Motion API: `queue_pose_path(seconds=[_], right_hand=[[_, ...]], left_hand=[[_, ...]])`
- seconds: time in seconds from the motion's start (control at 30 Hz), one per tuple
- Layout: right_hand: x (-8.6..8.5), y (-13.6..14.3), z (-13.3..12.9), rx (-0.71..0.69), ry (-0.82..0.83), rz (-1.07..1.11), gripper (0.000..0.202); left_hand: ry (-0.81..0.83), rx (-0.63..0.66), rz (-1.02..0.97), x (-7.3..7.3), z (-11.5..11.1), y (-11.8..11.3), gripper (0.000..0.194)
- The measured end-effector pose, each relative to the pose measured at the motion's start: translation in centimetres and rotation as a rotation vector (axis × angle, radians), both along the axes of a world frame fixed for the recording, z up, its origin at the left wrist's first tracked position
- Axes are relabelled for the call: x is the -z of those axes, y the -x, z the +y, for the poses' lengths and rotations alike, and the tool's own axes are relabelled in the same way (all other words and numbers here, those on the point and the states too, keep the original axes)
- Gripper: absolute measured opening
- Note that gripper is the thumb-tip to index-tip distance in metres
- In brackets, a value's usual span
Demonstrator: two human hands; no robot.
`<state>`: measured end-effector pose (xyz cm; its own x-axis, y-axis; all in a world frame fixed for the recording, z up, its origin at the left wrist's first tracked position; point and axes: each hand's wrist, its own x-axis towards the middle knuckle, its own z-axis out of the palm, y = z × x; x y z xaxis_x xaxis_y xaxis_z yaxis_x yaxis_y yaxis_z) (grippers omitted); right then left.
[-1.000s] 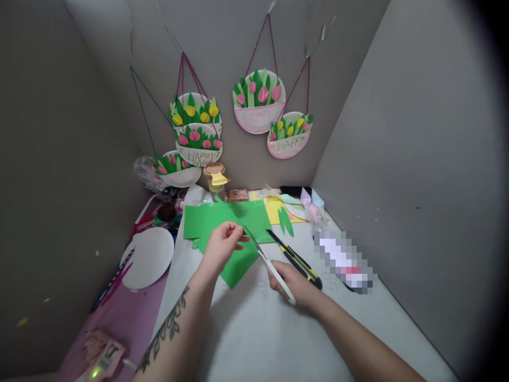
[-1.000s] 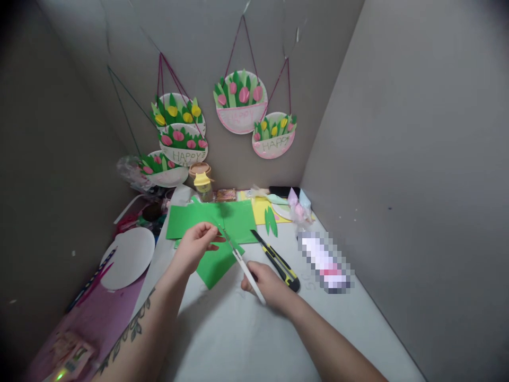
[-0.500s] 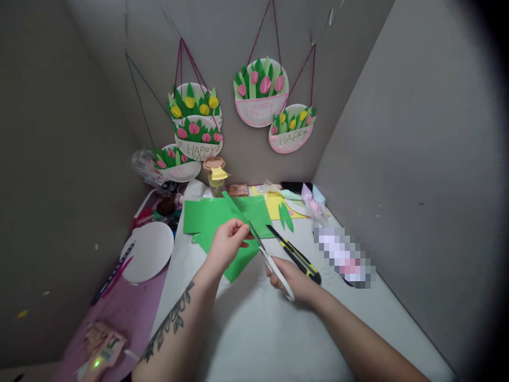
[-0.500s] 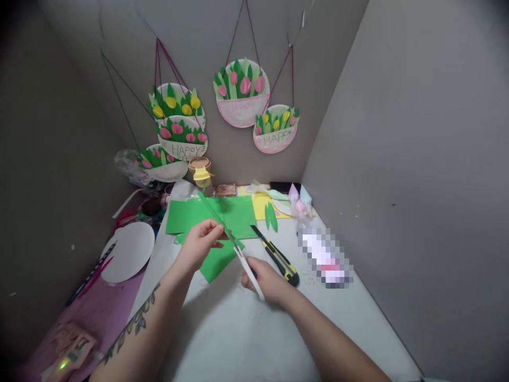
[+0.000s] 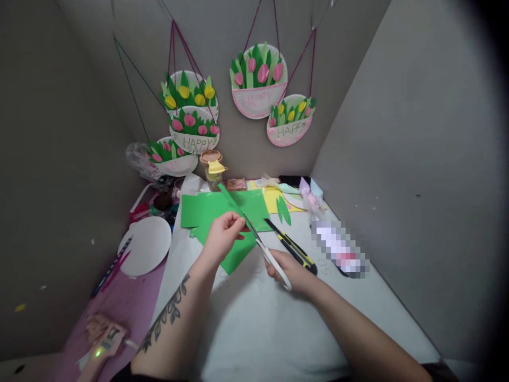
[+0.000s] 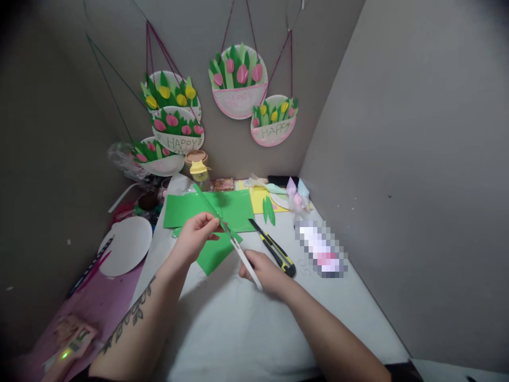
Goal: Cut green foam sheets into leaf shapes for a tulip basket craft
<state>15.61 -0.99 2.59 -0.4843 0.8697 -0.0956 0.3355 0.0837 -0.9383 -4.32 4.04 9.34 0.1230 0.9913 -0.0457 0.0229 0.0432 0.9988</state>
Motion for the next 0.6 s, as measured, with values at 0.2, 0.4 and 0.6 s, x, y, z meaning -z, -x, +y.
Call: queue_pose_path(seconds=[0.2, 0.4, 0.6], right_hand=[[0.23, -0.08, 0.0, 0.006, 0.003, 0.026, 0.008], [0.42, 0.01, 0.05, 0.002, -0.042, -0.009, 0.007], [0.56, -0.06, 0.15, 0.003, -0.071, -0.022, 0.006]], left_hand=[[0.005, 0.019, 0.024, 0.09, 0.15, 0.13, 0.029], [-0.009, 0.063, 0.126, -0.3, -0.12, -0.11, 0.024], [-0.013, 0.092, 0.155, -0.03, -0.22, -0.26, 0.023]])
